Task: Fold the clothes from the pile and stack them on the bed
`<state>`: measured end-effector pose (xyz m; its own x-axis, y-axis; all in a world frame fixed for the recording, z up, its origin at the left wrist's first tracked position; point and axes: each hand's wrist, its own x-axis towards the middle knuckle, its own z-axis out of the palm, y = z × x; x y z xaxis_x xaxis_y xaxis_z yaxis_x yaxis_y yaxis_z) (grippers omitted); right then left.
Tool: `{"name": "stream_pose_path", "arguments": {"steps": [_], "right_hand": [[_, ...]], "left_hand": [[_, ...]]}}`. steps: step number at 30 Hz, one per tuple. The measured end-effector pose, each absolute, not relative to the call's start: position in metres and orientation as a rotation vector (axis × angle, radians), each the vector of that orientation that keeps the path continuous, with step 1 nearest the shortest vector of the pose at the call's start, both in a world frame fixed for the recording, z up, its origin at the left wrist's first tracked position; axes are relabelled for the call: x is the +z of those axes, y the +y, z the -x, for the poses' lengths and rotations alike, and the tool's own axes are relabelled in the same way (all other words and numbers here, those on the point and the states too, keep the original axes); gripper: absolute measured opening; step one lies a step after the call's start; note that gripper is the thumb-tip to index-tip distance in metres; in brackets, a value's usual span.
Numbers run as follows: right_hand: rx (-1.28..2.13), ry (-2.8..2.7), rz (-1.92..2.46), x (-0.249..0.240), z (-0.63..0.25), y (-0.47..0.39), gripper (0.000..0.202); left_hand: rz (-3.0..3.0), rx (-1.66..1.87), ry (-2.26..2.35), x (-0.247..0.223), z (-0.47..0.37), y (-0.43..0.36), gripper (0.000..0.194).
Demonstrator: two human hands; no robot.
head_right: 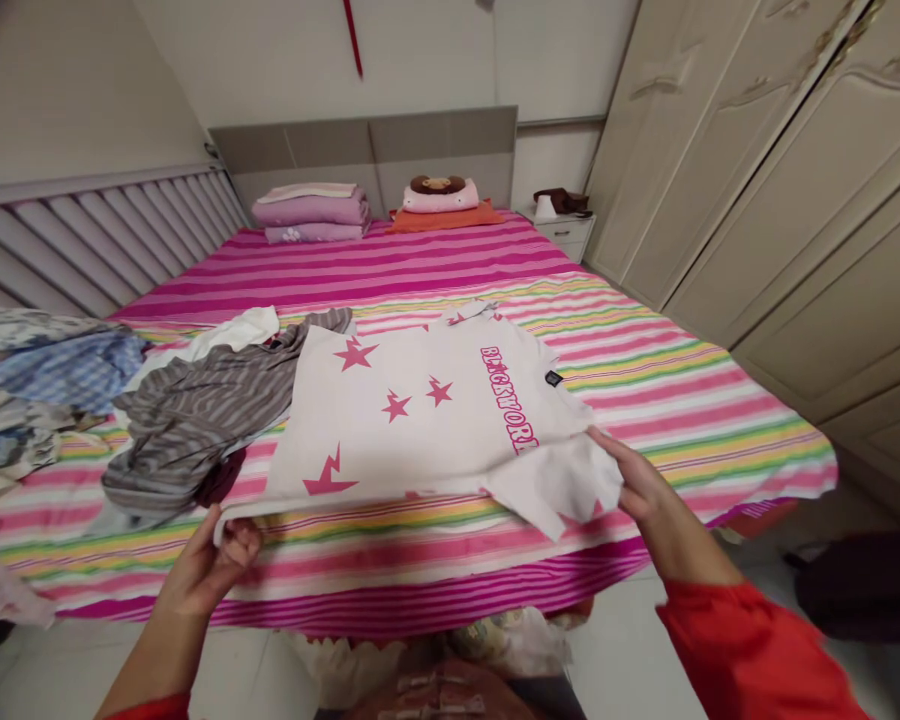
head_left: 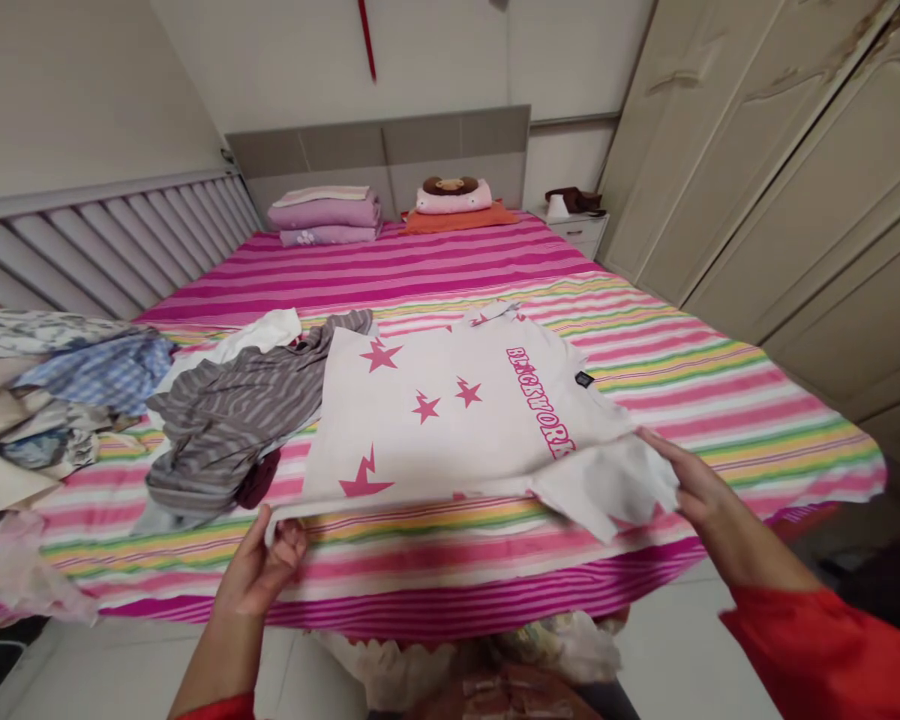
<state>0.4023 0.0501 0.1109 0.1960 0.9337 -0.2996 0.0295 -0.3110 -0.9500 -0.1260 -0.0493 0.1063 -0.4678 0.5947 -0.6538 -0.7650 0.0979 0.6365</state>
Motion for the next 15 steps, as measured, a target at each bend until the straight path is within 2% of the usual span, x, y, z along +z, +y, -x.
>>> {"name": "stream_pose_path", "arguments": {"steps": [4, 10, 15], "right_hand": [[1.521, -0.802, 1.489, 0.138, -0.382, 0.116, 0.03], [1.438, -0.834, 1.389, 0.157, -0.353, 0.197, 0.022], [1.348, -0.889, 1.332, 0.15, -0.334, 0.232, 0.037]], "left_hand": [[0.156, 1.607, 1.251, 0.12, 0.126, -0.012, 0.022], [0.229, 1.571, 1.236, 0.127, 0.133, 0.04, 0.019], [0.046, 1.589, 1.333, 0.122, 0.134, 0.077, 0.021]]}}
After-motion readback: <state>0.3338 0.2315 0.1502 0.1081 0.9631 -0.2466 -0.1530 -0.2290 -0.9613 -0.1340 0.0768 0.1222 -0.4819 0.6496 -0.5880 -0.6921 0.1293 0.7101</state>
